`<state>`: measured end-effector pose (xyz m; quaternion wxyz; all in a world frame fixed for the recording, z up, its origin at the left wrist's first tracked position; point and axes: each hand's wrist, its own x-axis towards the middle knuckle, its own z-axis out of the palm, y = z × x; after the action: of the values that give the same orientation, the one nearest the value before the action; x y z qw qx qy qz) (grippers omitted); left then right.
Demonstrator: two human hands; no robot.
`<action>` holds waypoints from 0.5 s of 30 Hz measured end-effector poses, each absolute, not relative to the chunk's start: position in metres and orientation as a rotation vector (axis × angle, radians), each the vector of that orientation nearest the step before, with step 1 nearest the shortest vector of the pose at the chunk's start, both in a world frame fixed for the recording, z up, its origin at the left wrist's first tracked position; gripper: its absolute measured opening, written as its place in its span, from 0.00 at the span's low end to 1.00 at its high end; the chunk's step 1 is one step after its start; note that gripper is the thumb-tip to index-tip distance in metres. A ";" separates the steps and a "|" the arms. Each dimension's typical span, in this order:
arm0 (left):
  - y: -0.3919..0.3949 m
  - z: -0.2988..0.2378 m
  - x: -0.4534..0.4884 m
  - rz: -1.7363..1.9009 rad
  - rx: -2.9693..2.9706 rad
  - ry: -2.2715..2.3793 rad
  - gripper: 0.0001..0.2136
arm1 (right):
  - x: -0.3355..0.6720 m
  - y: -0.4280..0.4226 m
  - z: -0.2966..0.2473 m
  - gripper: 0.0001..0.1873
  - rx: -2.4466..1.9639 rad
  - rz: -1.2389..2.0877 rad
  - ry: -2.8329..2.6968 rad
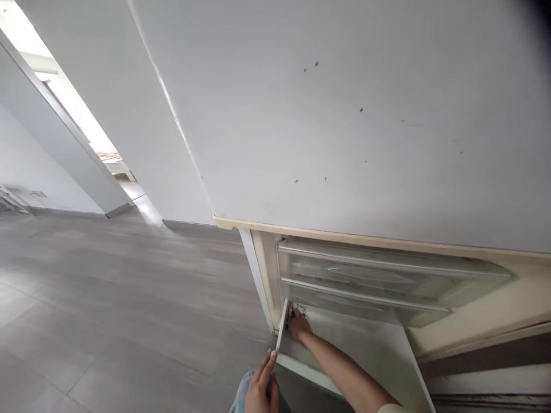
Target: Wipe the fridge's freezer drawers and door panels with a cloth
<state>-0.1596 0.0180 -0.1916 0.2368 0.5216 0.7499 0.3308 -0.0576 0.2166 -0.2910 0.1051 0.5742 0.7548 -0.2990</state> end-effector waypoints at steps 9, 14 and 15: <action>0.019 -0.189 -0.164 0.960 1.429 2.016 0.20 | 0.031 0.216 -0.286 0.44 1.543 -0.742 2.313; 0.021 -0.190 -0.167 0.963 1.400 2.000 0.20 | 0.105 0.214 -0.281 0.36 1.709 -0.700 2.190; 0.022 -0.190 -0.169 0.954 1.394 1.993 0.20 | 0.119 0.212 -0.280 0.33 1.764 -0.700 2.180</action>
<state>-0.1688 0.0219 -0.1895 0.2616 0.5150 0.7362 0.3525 0.1194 0.2117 -0.2801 0.1251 0.6056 0.7483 -0.2401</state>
